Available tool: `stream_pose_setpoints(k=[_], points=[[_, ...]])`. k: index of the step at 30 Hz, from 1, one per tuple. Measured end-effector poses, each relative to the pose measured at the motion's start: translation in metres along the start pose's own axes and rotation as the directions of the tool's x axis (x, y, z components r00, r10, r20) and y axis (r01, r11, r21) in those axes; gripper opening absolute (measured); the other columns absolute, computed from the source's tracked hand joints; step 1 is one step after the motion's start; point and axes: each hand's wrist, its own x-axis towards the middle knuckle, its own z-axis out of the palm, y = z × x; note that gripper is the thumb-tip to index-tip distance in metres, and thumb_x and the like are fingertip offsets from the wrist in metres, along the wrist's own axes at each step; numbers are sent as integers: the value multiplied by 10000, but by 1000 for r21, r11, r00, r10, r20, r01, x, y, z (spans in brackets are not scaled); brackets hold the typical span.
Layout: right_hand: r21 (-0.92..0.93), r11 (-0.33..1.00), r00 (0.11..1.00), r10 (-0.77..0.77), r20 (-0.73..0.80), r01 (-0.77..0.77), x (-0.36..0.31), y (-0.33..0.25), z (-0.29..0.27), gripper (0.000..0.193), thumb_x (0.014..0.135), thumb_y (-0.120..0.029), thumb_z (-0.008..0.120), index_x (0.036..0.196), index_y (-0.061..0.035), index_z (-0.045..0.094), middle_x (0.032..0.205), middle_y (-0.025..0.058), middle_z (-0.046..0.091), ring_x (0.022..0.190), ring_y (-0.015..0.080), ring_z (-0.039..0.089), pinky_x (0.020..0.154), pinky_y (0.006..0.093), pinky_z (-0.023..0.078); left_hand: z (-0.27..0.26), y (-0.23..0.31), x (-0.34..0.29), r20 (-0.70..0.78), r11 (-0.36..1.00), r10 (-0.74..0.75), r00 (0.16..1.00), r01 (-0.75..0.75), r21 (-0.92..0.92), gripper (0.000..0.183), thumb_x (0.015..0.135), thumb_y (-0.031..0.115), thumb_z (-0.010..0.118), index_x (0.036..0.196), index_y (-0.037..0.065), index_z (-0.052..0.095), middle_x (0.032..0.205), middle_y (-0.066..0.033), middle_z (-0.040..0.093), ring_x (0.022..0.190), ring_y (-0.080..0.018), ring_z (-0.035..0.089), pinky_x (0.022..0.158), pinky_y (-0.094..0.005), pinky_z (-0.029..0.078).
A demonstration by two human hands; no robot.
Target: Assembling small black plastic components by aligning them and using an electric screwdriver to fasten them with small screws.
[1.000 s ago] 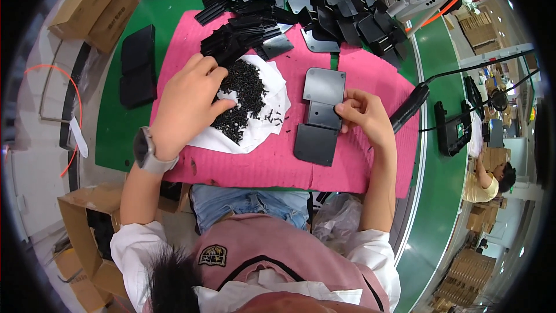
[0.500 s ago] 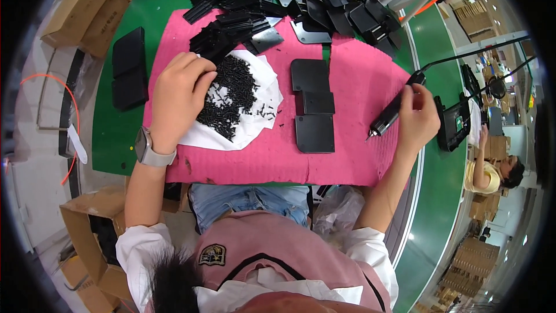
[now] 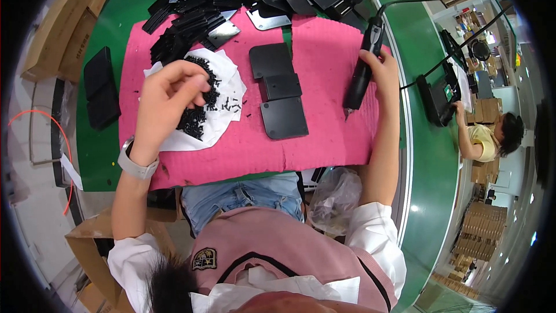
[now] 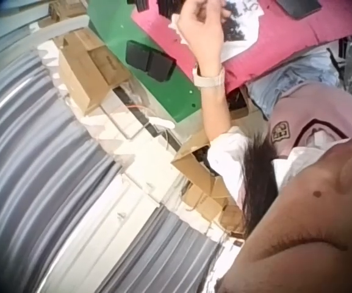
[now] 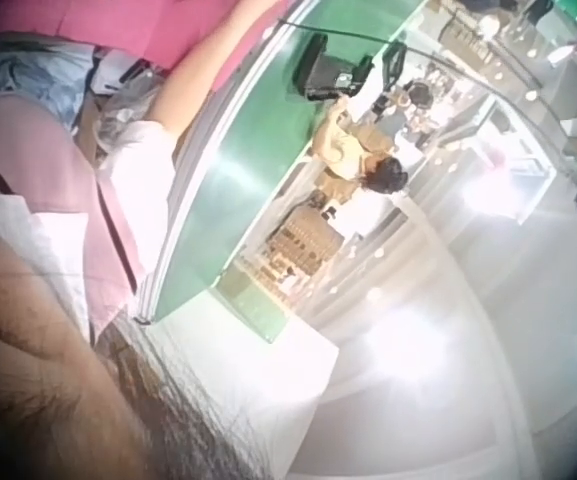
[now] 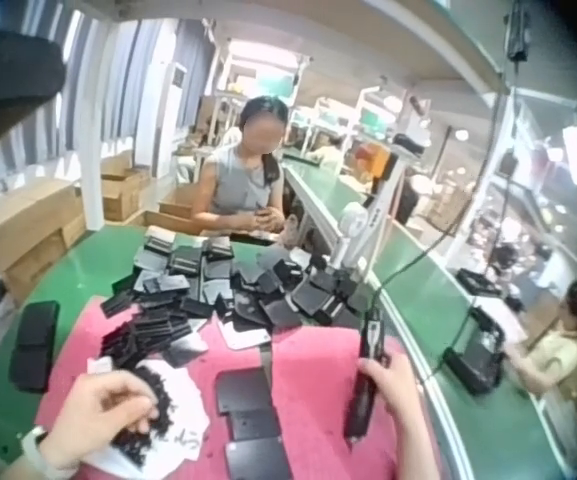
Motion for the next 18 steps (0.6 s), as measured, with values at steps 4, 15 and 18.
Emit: stream_pose_setpoints(k=[4, 15, 18], points=[[888, 447, 922, -290, 255, -105, -24, -51, 6, 569, 762, -242, 526, 1245, 50, 447, 833, 101, 557, 614, 214, 520, 661, 342, 418, 26, 2, 5, 222, 942, -111, 969, 174, -288, 111, 893, 88, 597, 928, -15, 618, 779, -54, 635, 616, -71, 564, 589, -203, 469], [994, -102, 639, -762, -107, 45, -67, -119, 51, 470, 917, -423, 447, 1256, -98, 440, 650, 36, 474, 486, 157, 481, 564, 356, 444, 55, 7, -2, 278, 878, -63, 959, 185, -441, 120, 862, 21, 622, 956, -51, 602, 861, -94, 642, 705, -101, 620, 670, -217, 515], [994, -68, 661, -743, -106, 84, -68, -114, 57, 420, 916, -434, 460, 1177, -105, 458, 632, 26, 476, 446, 147, 467, 544, 350, 447, 53, 4, 0, 289, 876, -81, 954, 207, -437, 127, 839, -11, 635, 952, -58, 600, 866, -95, 636, 712, -107, 622, 671, -219, 520]])
